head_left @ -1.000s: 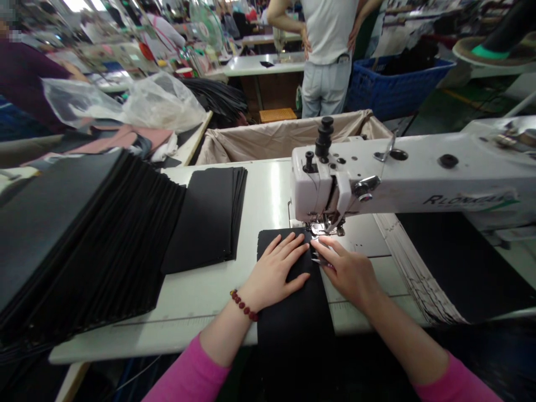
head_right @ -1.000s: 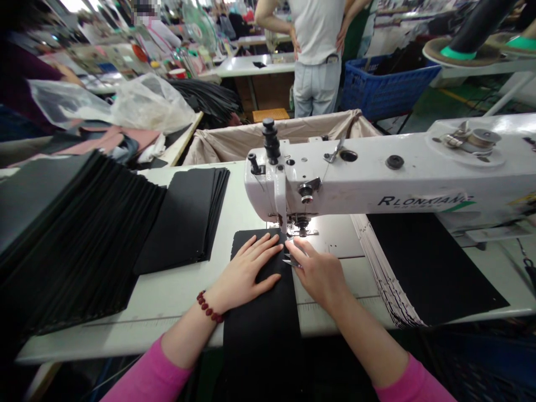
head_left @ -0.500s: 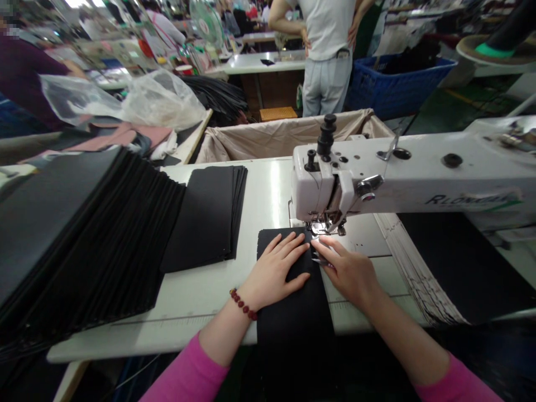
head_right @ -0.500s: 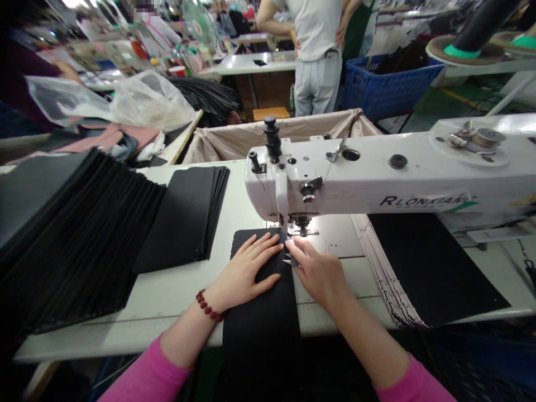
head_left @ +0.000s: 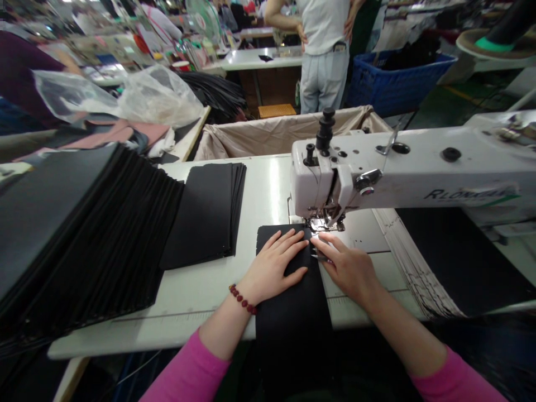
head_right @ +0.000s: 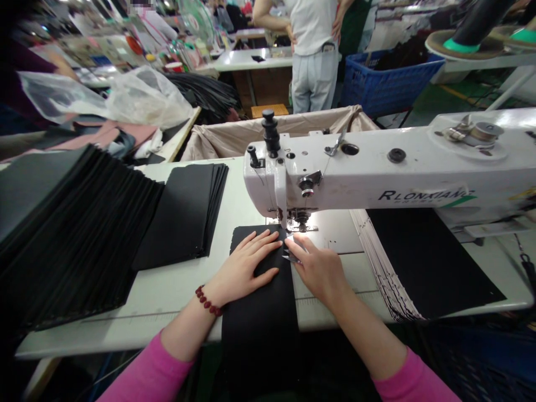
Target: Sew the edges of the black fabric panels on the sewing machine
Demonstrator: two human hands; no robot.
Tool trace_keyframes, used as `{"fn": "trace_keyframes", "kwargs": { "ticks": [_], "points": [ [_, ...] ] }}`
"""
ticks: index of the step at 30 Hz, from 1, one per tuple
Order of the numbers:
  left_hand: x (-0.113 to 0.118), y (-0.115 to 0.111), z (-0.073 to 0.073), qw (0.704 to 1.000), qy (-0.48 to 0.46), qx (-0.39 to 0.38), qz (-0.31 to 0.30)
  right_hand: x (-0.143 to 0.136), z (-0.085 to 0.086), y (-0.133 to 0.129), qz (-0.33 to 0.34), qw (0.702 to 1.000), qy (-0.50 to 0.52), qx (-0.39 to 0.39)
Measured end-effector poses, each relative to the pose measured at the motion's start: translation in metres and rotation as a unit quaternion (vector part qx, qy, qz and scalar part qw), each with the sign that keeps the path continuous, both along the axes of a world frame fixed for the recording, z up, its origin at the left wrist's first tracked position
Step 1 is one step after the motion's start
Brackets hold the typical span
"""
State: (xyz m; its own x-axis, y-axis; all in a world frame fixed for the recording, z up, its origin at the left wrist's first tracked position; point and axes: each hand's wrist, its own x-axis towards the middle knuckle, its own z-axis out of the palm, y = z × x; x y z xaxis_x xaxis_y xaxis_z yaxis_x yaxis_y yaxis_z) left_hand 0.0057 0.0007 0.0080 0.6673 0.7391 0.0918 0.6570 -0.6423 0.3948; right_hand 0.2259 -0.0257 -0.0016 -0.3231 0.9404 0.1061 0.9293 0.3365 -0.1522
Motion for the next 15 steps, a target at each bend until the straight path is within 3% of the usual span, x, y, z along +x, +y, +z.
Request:
{"fn": "trace_keyframes", "kwargs": {
  "ticks": [15],
  "points": [
    [-0.0017, -0.0026, -0.0005, 1.000, -0.005, 0.023, 0.018, -0.0004, -0.0007, -0.0004, -0.006, 1.000, -0.011, 0.005]
  ]
}}
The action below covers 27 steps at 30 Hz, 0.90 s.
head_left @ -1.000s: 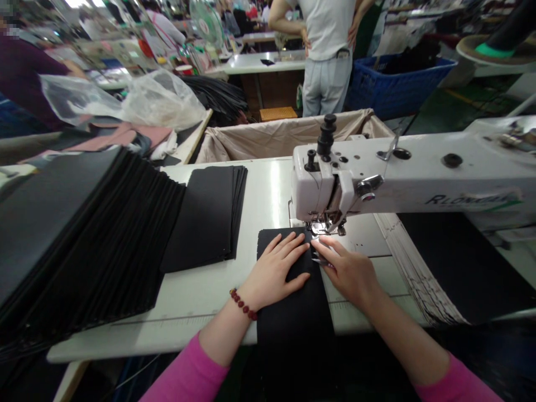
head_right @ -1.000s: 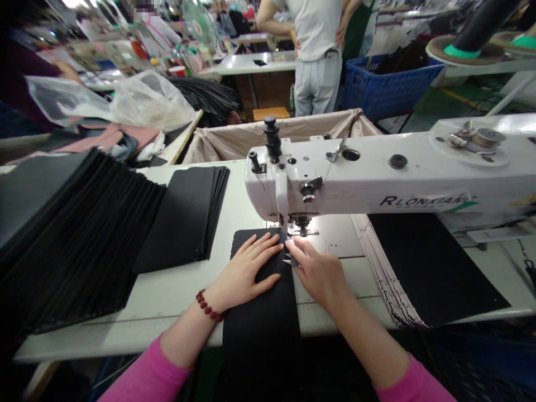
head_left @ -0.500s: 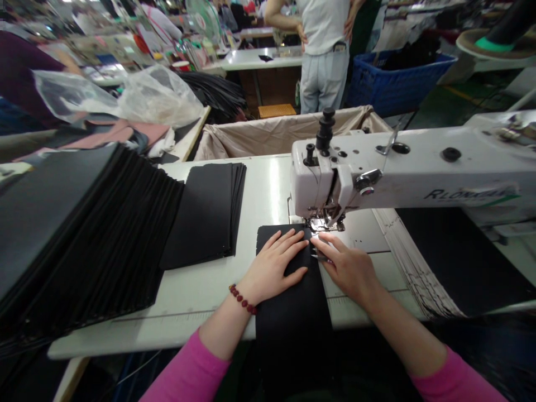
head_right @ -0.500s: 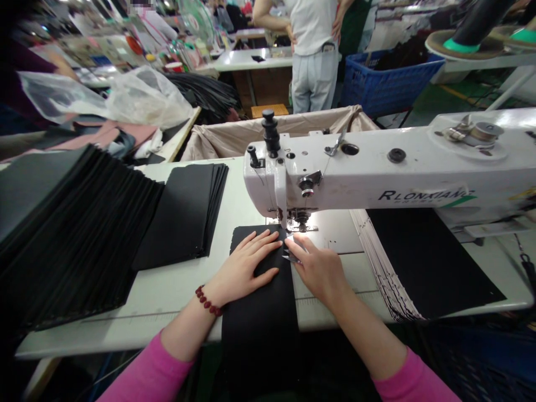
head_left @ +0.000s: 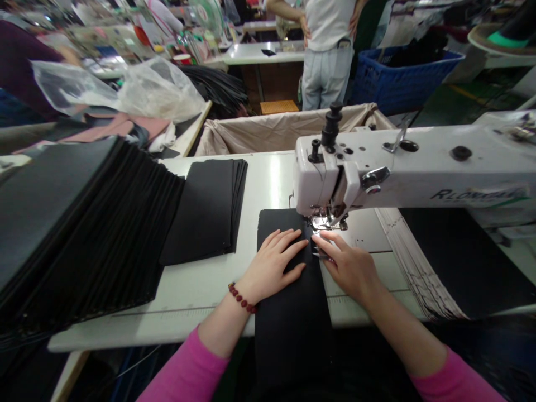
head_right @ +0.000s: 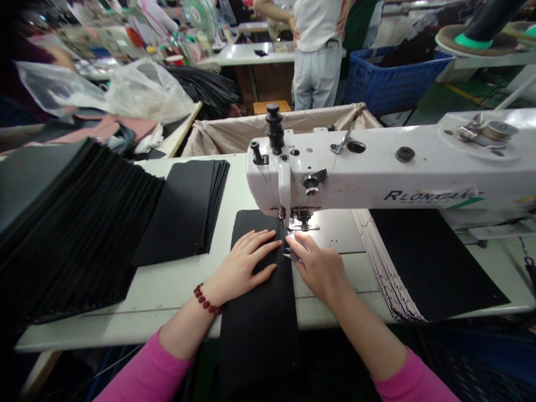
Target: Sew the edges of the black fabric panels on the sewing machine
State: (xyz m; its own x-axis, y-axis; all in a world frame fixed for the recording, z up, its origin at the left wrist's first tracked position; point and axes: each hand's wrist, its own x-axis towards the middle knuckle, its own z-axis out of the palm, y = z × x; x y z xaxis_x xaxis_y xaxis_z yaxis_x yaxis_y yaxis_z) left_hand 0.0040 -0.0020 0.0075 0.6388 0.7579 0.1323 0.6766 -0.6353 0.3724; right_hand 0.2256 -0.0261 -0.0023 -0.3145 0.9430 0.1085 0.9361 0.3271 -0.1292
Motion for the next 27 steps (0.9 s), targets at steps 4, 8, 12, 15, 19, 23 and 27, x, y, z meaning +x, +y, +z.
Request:
{"fn": "trace_keyframes", "kwargs": {
  "ticks": [4, 8, 12, 15, 19, 23, 27],
  "points": [
    [-0.0007, 0.0002, -0.0007, 1.000, 0.004, 0.003, -0.002, 0.0001, -0.0012, 0.0000, 0.003, 1.000, 0.009, 0.005],
    [-0.0008, 0.0003, -0.0002, 1.000, 0.005, 0.005, -0.002, 0.0004, -0.0016, 0.0004, 0.003, 1.000, 0.010, 0.005],
    [-0.0006, 0.0004, 0.0002, 1.000, 0.008, 0.008, -0.002, 0.0008, -0.0012, 0.0006, 0.006, 1.000, 0.009, 0.002],
    [-0.0006, 0.0004, 0.0001, 1.000, 0.003, 0.011, -0.002, 0.0008, -0.0009, 0.0003, 0.004, 1.000, 0.010, 0.003],
    [-0.0010, 0.0002, -0.0010, 1.000, 0.005, 0.012, 0.000, 0.0006, -0.0007, 0.0002, 0.003, 1.000, 0.010, -0.001],
    [-0.0012, 0.0002, -0.0017, 1.000, 0.014, 0.009, 0.004, 0.0007, -0.0005, 0.0004, 0.004, 1.000, 0.005, -0.008],
    [-0.0010, 0.0003, -0.0010, 1.000, 0.008, 0.009, 0.004, 0.0009, -0.0007, 0.0005, 0.004, 1.000, 0.005, -0.011]
  ]
}}
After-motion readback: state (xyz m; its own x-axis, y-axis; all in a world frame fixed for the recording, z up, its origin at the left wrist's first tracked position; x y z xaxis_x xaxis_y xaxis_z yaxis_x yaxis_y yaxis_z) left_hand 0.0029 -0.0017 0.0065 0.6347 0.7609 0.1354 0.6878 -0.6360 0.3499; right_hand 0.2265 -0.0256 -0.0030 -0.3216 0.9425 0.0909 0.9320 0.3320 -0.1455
